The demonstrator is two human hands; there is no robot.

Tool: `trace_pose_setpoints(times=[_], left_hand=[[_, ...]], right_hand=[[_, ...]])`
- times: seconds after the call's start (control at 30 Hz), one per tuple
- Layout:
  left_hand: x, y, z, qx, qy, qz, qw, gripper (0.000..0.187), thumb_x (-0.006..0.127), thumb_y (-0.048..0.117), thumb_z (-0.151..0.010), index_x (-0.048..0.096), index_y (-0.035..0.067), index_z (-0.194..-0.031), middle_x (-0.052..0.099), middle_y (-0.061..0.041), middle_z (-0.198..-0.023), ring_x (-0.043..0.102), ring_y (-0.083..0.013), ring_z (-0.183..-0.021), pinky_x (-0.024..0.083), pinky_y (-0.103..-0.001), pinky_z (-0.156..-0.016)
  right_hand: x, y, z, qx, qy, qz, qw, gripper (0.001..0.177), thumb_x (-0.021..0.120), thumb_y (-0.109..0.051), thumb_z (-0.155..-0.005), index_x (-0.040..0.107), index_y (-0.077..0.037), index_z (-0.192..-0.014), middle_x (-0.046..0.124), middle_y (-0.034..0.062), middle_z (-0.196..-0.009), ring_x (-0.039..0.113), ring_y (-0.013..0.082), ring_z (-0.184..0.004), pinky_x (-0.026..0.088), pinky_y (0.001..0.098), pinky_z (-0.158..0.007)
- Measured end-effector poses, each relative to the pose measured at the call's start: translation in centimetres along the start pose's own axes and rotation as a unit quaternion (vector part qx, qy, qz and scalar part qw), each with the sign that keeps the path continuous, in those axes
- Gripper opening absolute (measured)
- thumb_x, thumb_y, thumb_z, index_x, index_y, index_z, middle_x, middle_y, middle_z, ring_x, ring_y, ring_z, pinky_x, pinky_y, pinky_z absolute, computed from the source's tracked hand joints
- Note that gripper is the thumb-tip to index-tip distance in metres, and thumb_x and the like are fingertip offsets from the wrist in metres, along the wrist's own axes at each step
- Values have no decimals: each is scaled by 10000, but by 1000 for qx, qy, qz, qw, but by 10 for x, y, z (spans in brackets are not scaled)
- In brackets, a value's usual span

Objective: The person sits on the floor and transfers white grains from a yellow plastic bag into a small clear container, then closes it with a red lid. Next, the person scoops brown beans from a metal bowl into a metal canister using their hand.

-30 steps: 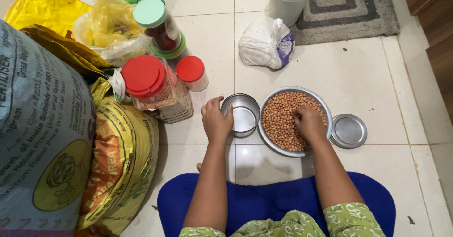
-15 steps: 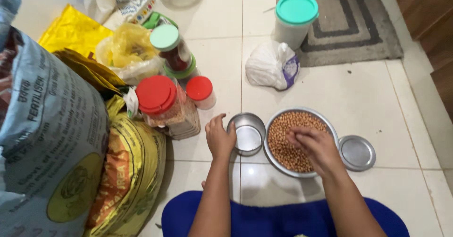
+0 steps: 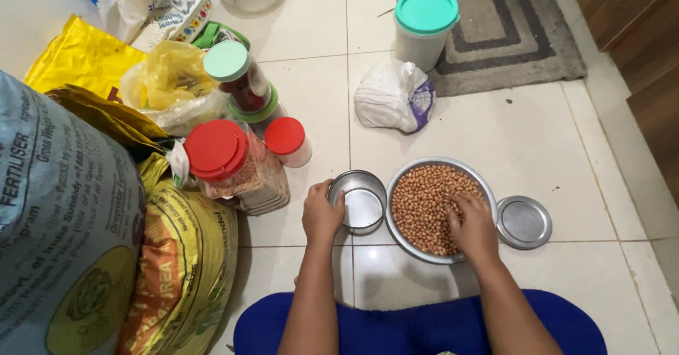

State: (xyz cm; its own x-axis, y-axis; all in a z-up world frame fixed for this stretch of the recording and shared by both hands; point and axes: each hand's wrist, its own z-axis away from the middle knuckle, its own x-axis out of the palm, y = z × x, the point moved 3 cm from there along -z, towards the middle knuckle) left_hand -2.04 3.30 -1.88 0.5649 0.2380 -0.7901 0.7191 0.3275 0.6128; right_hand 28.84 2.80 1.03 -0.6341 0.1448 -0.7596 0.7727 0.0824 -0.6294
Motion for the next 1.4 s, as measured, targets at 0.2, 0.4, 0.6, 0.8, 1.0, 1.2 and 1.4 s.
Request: trace_pose_setpoints(times=[0.2, 0.4, 0.6, 0.8, 1.0, 1.2, 1.4], left_hand=[[-4, 3, 1, -17, -21, 3, 1000, 428, 684, 325, -890, 666, 217, -1303, 643, -61, -1275, 654, -318, -1109, 546, -455, -887], [-6, 4, 2, 15, 10, 5, 1000, 368, 677, 320, -910, 682, 190, -1254, 698, -59, -1221, 659, -334, -1087, 548, -464, -871], [-14, 5, 0, -23, 5, -24, 999, 221, 680, 334, -925, 726, 122, -966, 748, -98, -970, 704, -347, -925, 557, -473, -770], [-13, 1, 0, -16, 18, 1, 1000, 241, 695, 328, -911, 715, 89, -889, 744, -129, -889, 711, -369, -846, 558, -477, -737], [-11, 0, -1, -33, 3, 15, 999, 268, 682, 353, -920, 721, 89, -924, 748, -123, -933, 711, -363, -889, 557, -471, -770], [-15, 1, -2, -8, 51, 46, 998, 275, 674, 324, -896, 725, 102, -1050, 745, -115, -998, 706, -353, -918, 550, -465, -768], [-18, 3, -1, -41, -4, 24, 999, 227, 660, 267, -921, 795, 188, -1085, 753, -135, -1003, 715, -357, -930, 569, -455, -818]], right_hand=[[78, 32, -6, -132, -15, 101, 986, 482, 671, -308, -932, 634, -36, -1328, 540, 226, -1429, 418, 423, -1394, 298, 533, -1179], [97, 19, -11, -159, -20, 139, 977, 409, 635, -349, -944, 651, -46, -1218, 570, 204, -1304, 489, 404, -1263, 382, 527, -1090], [92, 14, -15, -181, 6, 142, 973, 202, 678, -273, -980, 700, -76, -939, 635, 142, -929, 616, 341, -926, 517, 476, -829], [98, 28, -21, -192, 81, 80, 975, 143, 699, -197, -978, 722, -64, -928, 662, 131, -859, 661, 327, -792, 553, 451, -715], [113, 73, -34, -34, 90, -35, 995, 228, 693, -247, -1037, 746, -36, -969, 701, 163, -854, 659, 282, -679, 532, 405, -648], [132, 115, -48, 252, 10, -508, 824, 311, 597, -347, -1091, 654, -112, -894, 536, 14, -706, 448, 111, -537, 331, 235, -439], [132, 103, -56, 327, -57, -794, 509, 343, 500, -357, -1101, 554, -148, -834, 488, -7, -706, 433, 102, -562, 309, 203, -400]])
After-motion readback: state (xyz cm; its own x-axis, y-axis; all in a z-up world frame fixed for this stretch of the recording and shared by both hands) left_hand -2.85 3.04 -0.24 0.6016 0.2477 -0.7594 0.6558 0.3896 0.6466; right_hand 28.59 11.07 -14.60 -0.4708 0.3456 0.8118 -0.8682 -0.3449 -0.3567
